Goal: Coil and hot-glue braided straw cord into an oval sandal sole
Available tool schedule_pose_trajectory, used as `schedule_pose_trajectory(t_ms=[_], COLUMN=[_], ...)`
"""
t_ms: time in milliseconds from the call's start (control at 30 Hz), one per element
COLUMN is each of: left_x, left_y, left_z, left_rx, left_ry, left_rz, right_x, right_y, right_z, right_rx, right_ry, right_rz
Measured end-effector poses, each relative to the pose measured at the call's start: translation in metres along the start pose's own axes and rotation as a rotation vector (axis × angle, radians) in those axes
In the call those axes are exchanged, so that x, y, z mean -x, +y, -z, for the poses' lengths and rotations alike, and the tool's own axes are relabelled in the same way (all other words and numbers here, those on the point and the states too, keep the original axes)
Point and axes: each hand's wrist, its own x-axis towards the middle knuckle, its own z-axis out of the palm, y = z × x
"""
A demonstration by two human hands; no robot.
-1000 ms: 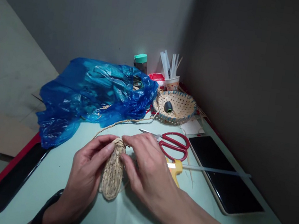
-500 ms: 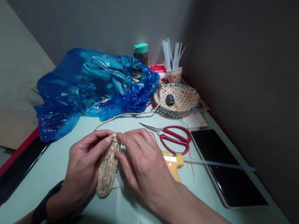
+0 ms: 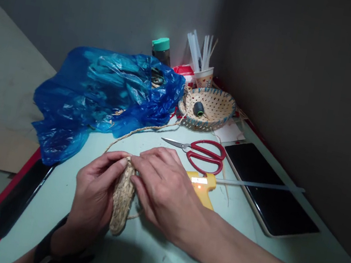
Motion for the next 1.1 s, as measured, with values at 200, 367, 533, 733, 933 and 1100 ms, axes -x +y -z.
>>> schedule_pose_trajectory(t_ms=[200, 367, 533, 733, 933, 1100], left_x=[-0.008, -0.003, -0.002, -0.010, -0.007, -0.003], left_y=[-0.003, 0.012, 0.024, 0.022, 0.018, 0.017], left_z=[0.002, -0.004, -0.006, -0.002, -0.002, -0.005], left_rx=[-0.004, 0.049, 0.171, 0.082, -0.001, 0.082], left_ry=[-0.052, -0.193, -0.221, -0.186, -0.256, -0.380], left_rz=[0.011, 0.072, 0.168, 0.141, 0.166, 0.286], right_x=[-0.001, -0.004, -0.010, -0.020, -0.022, -0.021], right_y=[0.004, 0.012, 0.013, 0.016, 0.017, 0.013], right_z=[0.001, 0.011, 0.019, 0.034, 0.037, 0.034], right_rx=[0.045, 0.078, 0.027, -0.144, -0.242, -0.243], right_ry=[-0.049, 0.004, 0.072, 0.235, 0.251, 0.210], right_rz=[-0.056, -0.104, -0.207, -0.415, -0.461, -0.447])
